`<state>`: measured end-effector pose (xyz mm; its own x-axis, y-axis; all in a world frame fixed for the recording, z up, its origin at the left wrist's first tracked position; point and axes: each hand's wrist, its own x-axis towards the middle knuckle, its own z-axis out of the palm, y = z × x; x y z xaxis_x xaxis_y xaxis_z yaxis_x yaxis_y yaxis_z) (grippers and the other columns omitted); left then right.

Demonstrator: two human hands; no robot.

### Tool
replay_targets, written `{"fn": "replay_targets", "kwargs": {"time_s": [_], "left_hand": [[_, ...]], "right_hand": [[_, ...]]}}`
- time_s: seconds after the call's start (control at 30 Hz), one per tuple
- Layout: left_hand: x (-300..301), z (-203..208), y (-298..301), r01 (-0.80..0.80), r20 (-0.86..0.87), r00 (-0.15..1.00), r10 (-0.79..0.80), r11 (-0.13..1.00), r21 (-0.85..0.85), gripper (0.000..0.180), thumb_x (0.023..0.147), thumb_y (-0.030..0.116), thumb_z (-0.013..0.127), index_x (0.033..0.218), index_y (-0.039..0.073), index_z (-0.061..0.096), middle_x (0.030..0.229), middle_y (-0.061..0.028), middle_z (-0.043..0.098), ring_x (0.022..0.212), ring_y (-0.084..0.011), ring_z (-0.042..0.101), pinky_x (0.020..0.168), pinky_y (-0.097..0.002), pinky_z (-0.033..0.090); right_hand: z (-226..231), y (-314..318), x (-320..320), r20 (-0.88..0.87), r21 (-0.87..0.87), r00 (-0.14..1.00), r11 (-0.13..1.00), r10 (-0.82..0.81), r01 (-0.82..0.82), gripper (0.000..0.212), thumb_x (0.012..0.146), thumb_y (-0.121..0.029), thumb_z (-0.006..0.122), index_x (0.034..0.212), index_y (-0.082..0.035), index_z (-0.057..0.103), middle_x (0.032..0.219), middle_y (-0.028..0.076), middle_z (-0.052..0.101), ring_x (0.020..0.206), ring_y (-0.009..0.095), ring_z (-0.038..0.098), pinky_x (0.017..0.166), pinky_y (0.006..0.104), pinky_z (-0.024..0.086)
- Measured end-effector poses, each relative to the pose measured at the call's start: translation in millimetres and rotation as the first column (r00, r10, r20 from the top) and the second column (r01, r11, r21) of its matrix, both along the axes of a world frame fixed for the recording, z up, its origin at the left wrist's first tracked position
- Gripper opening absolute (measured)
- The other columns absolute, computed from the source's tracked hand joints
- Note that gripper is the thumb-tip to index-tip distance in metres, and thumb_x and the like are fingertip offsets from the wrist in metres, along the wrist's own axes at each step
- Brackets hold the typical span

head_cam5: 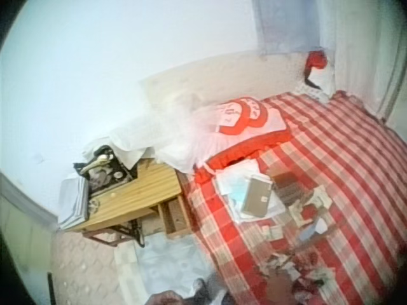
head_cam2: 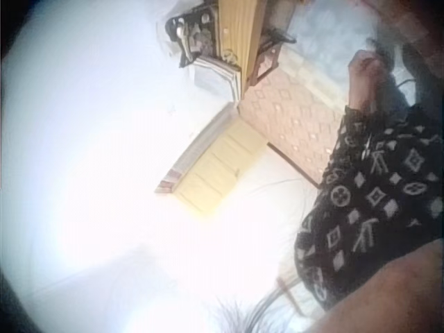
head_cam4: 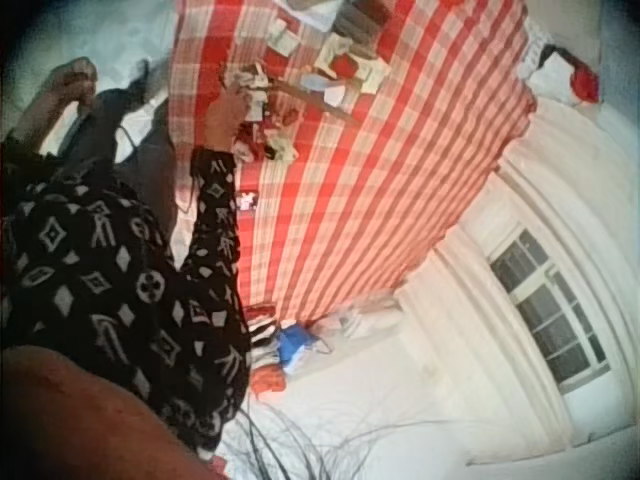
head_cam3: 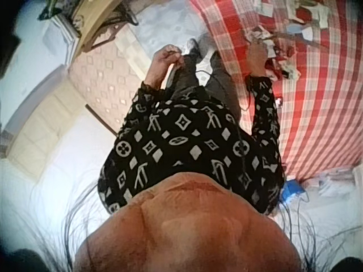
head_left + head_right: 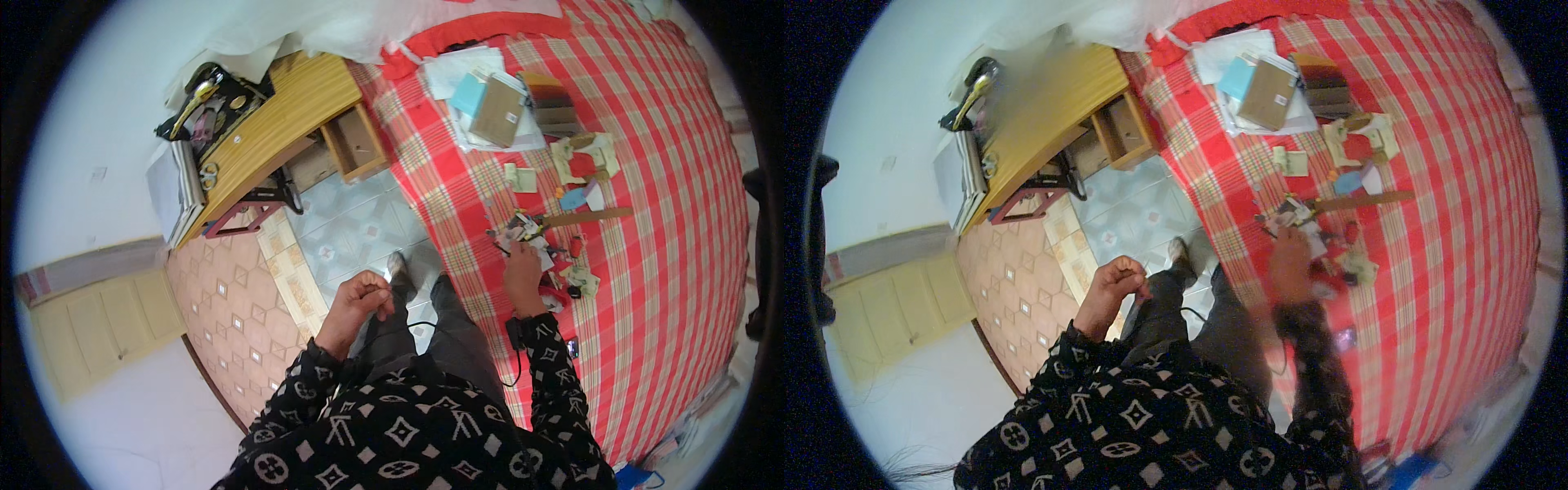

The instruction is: The person stands in a bedroom and assembles small electronic components on a red-and-white checkered bed. They handle wires, connectors, and a small cylindrical device, repeatedly twisting and joining parts by hand.

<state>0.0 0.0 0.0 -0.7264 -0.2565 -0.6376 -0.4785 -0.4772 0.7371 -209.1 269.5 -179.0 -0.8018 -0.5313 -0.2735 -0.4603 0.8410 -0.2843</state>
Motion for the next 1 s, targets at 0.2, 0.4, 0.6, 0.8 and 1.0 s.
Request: {"fn": "replay_targets", "kwargs": {"time_s": [0.2,0.4,0.6,0.8,1.0], "left_hand": [[-11,6,-37,0.002,-0.003,1.000,-0.002,0.999,0.038,0.001,0.097,0.004,0.059,0.097,0.003,0.058,0.077,-0.0044,0.065,0.069,-0.0112,0.062,0.063,-0.0247,0.048],[0,13,-105,-0.081,-0.032,0.996,0.079,0.995,-0.058,0.003,0.097,0.003,0.058,0.094,0.003,0.060,0.076,-0.0057,0.066,0.068,-0.0140,0.061,0.064,-0.0267,0.048],[58,20,-177,-0.274,0.000,0.959,0.283,0.928,-0.252,0.003,0.095,0.000,0.058,0.092,0.002,0.058,0.077,-0.0081,0.065,0.069,-0.0157,0.061,0.065,-0.0275,0.049],[103,17,-206,-0.444,-0.014,0.887,0.461,0.846,-0.295,0.002,0.094,0.001,0.059,0.096,0.002,0.058,0.075,-0.0084,0.065,0.065,-0.0160,0.060,0.072,-0.0309,0.054],[100,15,-219,-0.434,0.011,0.890,0.455,0.855,-0.284,0.004,0.097,0.008,0.059,0.096,0.005,0.058,0.073,-0.0062,0.061,0.065,-0.0147,0.056,0.079,-0.0373,0.056]], "right_hand": [[59,-120,-9,-0.189,-0.422,0.981,0.898,0.051,-0.128,0.039,0.080,-0.002,0.062,0.119,-0.002,0.058,0.119,0.020,0.060,0.112,0.040,0.057,0.093,0.0477,0.048],[85,-296,-2,0.076,-0.659,0.976,0.745,0.206,-0.106,0.045,0.080,0.005,0.059,0.124,0.003,0.053,0.127,0.026,0.054,0.116,0.044,0.055,0.095,0.0497,0.047],[25,-425,-37,0.219,-0.382,0.968,0.924,0.120,-0.028,0.044,0.086,-0.007,0.054,0.128,0.007,0.049,0.115,0.032,0.063,0.106,0.047,0.062,0.089,0.0538,0.051],[4,-481,-58,0.316,-0.200,0.948,0.979,0.032,0.034,0.041,0.088,-0.015,0.054,0.126,0.000,0.058,0.111,0.031,0.067,0.106,0.046,0.065,0.088,0.0557,0.052],[0,-497,-60,0.334,-0.119,0.942,0.992,-0.002,0.044,0.032,0.089,-0.018,0.056,0.114,-0.002,0.068,0.118,0.023,0.068,0.109,0.042,0.065,0.088,0.0525,0.053]]}}
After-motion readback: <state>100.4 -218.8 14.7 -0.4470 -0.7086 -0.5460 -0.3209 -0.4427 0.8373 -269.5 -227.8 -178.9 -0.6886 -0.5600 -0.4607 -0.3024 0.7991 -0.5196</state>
